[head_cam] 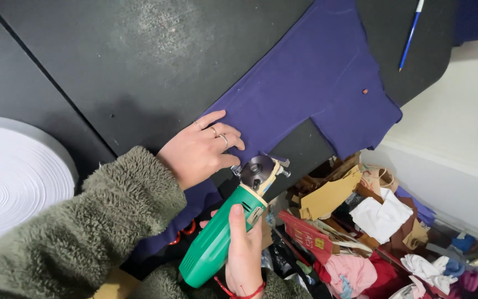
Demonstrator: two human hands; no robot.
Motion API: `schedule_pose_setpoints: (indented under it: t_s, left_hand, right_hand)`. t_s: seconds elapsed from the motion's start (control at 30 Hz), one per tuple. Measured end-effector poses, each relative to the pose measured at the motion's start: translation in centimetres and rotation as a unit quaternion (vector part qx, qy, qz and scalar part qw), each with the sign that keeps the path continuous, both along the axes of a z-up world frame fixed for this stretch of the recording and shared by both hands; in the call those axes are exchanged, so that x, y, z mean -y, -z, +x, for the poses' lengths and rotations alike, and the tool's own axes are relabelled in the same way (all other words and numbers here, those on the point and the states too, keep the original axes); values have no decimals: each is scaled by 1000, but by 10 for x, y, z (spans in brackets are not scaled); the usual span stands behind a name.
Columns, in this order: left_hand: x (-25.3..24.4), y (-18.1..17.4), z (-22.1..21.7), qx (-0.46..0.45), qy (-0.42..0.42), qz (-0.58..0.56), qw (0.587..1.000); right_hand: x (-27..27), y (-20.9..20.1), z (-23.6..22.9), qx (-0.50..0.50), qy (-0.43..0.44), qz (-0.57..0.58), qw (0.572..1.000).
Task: The person uses an electric rotary cutter to cut a piece of purple fabric on a black table. They then place a cardboard pattern on the fabric, remove it, and continue cutting the fabric into smaller pieces. Finally, they fold the cut fabric pieces.
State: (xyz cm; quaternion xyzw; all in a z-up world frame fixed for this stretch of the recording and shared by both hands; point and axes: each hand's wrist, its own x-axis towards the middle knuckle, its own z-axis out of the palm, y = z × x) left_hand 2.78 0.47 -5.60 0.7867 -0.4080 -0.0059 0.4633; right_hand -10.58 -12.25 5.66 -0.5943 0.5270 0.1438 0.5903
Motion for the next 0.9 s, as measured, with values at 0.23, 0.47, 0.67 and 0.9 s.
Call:
schedule_pose_setpoints:
  t_s: [0.23,0.47,0.67,0.9]
  left_hand:
    - [1,-3,-1,-2,-12,3,1000]
    - [2,-7,3,-10,-7,18,1000]
    - [1,-10,4,-20,-12,32,999]
    - [2,-10,2,-15,-10,43,999]
  right_hand:
    - [14,4,12,1,7,-8,1000]
    - [25,0,37,-3,26,-2,1000]
    - [35,0,53,7,11,-6,1000]
    - [51,3,67,16,25,3,1000]
